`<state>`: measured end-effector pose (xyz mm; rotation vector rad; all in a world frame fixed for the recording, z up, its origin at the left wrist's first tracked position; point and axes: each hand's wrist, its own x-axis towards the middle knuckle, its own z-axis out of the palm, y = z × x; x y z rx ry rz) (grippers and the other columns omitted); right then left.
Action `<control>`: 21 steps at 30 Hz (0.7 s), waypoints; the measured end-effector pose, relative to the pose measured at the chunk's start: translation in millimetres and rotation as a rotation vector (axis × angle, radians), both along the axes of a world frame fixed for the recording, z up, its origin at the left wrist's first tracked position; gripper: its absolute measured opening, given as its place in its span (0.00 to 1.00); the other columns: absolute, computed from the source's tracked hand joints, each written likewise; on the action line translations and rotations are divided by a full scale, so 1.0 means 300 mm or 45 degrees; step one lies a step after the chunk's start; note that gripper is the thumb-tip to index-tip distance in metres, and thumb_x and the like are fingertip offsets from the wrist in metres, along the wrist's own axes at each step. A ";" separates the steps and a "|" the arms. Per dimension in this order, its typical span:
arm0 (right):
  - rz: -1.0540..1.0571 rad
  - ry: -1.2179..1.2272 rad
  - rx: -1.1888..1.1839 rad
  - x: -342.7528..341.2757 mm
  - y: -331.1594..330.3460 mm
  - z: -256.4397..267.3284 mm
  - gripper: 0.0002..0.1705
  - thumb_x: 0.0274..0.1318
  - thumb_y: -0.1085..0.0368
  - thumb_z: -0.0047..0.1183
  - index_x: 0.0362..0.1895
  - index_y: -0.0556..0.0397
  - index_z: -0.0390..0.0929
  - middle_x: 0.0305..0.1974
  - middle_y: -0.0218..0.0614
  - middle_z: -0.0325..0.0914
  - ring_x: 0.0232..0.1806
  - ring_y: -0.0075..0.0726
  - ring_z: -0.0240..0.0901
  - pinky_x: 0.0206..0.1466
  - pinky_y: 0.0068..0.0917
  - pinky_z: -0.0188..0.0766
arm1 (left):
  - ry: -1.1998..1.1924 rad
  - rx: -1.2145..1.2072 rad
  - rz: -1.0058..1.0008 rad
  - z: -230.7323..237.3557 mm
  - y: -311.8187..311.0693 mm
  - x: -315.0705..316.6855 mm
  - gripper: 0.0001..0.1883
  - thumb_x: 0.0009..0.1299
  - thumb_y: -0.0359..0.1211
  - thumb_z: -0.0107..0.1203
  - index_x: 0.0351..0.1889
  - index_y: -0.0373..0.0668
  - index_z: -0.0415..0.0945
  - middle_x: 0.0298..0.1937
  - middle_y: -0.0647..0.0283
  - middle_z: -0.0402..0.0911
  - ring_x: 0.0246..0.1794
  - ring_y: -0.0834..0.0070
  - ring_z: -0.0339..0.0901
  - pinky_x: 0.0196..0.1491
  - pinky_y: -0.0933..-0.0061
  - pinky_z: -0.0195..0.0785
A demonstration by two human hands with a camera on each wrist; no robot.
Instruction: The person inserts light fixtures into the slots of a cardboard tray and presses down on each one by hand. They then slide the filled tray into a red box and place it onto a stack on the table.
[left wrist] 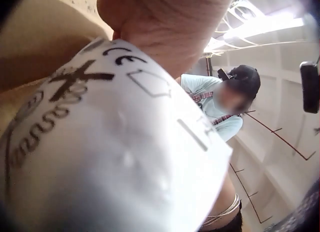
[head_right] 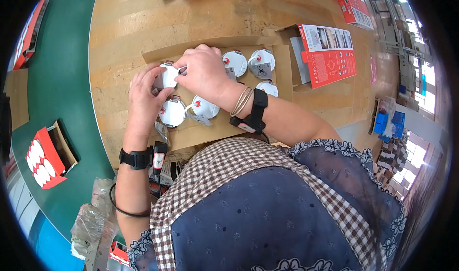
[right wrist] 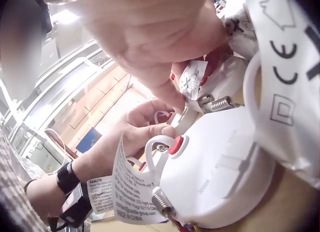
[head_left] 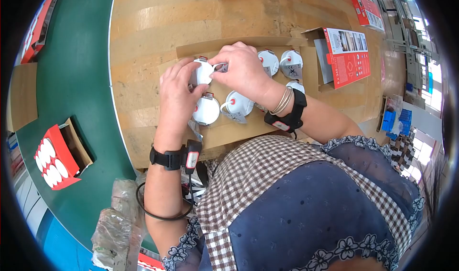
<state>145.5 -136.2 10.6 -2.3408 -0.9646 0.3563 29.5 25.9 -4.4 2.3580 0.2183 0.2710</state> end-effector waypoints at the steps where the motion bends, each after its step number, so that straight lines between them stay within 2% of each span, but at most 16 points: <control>1: -0.002 0.000 0.000 0.000 -0.001 -0.002 0.14 0.45 0.56 0.69 0.38 0.42 0.92 0.38 0.29 0.85 0.51 0.41 0.75 0.60 0.44 0.63 | -0.004 -0.003 0.000 -0.002 0.000 0.000 0.28 0.53 0.27 0.74 0.54 0.41 0.80 0.60 0.59 0.82 0.60 0.56 0.76 0.65 0.58 0.67; 14: -0.004 -0.052 0.034 -0.008 -0.001 -0.007 0.13 0.44 0.56 0.69 0.37 0.42 0.92 0.37 0.28 0.84 0.49 0.40 0.75 0.57 0.44 0.64 | 0.015 0.005 0.001 0.004 -0.001 -0.002 0.27 0.53 0.27 0.74 0.53 0.41 0.80 0.60 0.58 0.81 0.61 0.55 0.76 0.66 0.57 0.67; 16: 0.010 -0.017 -0.029 -0.009 0.002 0.013 0.15 0.47 0.57 0.69 0.41 0.45 0.91 0.38 0.30 0.84 0.50 0.42 0.74 0.59 0.41 0.64 | 0.031 0.000 0.004 0.006 -0.002 -0.002 0.27 0.53 0.27 0.74 0.54 0.41 0.80 0.60 0.58 0.81 0.61 0.55 0.75 0.66 0.57 0.66; 21: 0.011 -0.006 -0.024 -0.009 0.000 0.014 0.15 0.48 0.58 0.69 0.41 0.45 0.91 0.38 0.30 0.84 0.50 0.42 0.74 0.59 0.41 0.64 | 0.036 -0.002 0.005 0.009 -0.002 -0.002 0.27 0.54 0.27 0.74 0.54 0.41 0.80 0.61 0.58 0.81 0.62 0.55 0.75 0.67 0.57 0.66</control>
